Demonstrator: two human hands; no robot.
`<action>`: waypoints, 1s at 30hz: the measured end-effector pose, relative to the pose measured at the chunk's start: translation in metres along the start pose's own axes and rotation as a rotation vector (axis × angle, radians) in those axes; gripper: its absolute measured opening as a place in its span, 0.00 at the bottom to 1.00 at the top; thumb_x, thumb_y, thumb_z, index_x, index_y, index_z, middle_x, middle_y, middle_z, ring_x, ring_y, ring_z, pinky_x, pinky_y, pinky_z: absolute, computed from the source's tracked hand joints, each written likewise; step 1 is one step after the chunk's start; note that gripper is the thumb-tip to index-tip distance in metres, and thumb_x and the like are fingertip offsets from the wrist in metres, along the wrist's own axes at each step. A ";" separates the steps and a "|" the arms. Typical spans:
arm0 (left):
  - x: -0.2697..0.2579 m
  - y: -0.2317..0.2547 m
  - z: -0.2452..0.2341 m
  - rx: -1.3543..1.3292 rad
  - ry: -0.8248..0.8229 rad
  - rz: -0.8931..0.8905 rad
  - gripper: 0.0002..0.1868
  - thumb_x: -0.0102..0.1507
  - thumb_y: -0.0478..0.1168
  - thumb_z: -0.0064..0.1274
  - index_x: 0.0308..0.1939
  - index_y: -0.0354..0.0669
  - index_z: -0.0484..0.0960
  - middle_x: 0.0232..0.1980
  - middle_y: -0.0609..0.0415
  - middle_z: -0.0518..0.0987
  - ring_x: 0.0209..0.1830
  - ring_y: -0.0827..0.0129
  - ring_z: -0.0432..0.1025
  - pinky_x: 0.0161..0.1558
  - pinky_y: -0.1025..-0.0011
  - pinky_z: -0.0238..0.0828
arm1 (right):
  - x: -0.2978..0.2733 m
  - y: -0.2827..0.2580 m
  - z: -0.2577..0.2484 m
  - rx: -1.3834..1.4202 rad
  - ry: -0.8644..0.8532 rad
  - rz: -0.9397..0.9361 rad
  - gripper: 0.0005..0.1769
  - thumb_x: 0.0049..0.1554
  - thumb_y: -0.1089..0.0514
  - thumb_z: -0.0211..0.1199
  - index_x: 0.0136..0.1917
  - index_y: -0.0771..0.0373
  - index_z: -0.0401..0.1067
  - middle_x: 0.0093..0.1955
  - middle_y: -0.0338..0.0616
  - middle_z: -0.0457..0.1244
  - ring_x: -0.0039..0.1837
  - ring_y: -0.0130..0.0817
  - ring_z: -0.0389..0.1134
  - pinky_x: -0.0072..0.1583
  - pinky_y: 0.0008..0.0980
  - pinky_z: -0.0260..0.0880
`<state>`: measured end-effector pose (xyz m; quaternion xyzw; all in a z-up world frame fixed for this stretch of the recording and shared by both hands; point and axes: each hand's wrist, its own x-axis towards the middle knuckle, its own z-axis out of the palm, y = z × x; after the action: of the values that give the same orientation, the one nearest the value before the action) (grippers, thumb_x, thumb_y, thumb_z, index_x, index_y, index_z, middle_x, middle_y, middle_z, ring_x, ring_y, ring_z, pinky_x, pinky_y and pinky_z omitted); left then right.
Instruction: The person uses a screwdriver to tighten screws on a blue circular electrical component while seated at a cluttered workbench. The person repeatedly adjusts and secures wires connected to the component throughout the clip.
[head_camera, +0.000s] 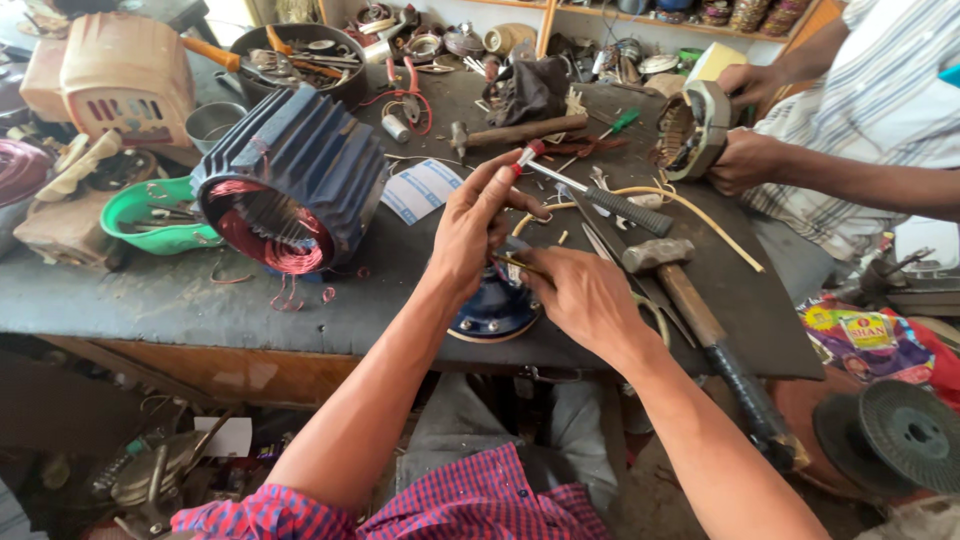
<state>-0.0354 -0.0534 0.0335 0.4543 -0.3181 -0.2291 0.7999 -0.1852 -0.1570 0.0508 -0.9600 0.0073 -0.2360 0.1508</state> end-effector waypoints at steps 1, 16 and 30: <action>0.003 -0.001 0.002 0.006 0.011 -0.013 0.27 0.71 0.52 0.47 0.68 0.40 0.75 0.30 0.52 0.82 0.17 0.84 0.52 0.21 0.80 0.45 | 0.001 0.003 0.000 0.035 0.016 -0.022 0.10 0.58 0.56 0.64 0.52 0.58 0.78 0.43 0.46 0.69 0.46 0.52 0.71 0.45 0.47 0.69; 0.015 0.003 -0.019 -0.019 -0.002 -0.219 0.39 0.70 0.68 0.35 0.48 0.33 0.84 0.16 0.57 0.66 0.11 0.79 0.50 0.17 0.76 0.39 | 0.027 0.031 -0.011 -0.334 0.079 -0.571 0.17 0.54 0.58 0.61 0.56 0.50 0.79 0.49 0.37 0.67 0.52 0.36 0.69 0.54 0.39 0.69; 0.027 0.004 -0.032 -0.185 -0.240 -0.333 0.34 0.74 0.60 0.36 0.47 0.31 0.83 0.15 0.58 0.63 0.11 0.78 0.47 0.17 0.75 0.39 | 0.012 0.006 -0.003 0.004 -0.033 -0.143 0.14 0.53 0.59 0.66 0.54 0.58 0.78 0.45 0.45 0.64 0.46 0.46 0.70 0.46 0.43 0.70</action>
<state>0.0065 -0.0504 0.0327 0.3945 -0.3094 -0.4385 0.7459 -0.1755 -0.1646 0.0566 -0.9614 -0.0641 -0.2305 0.1357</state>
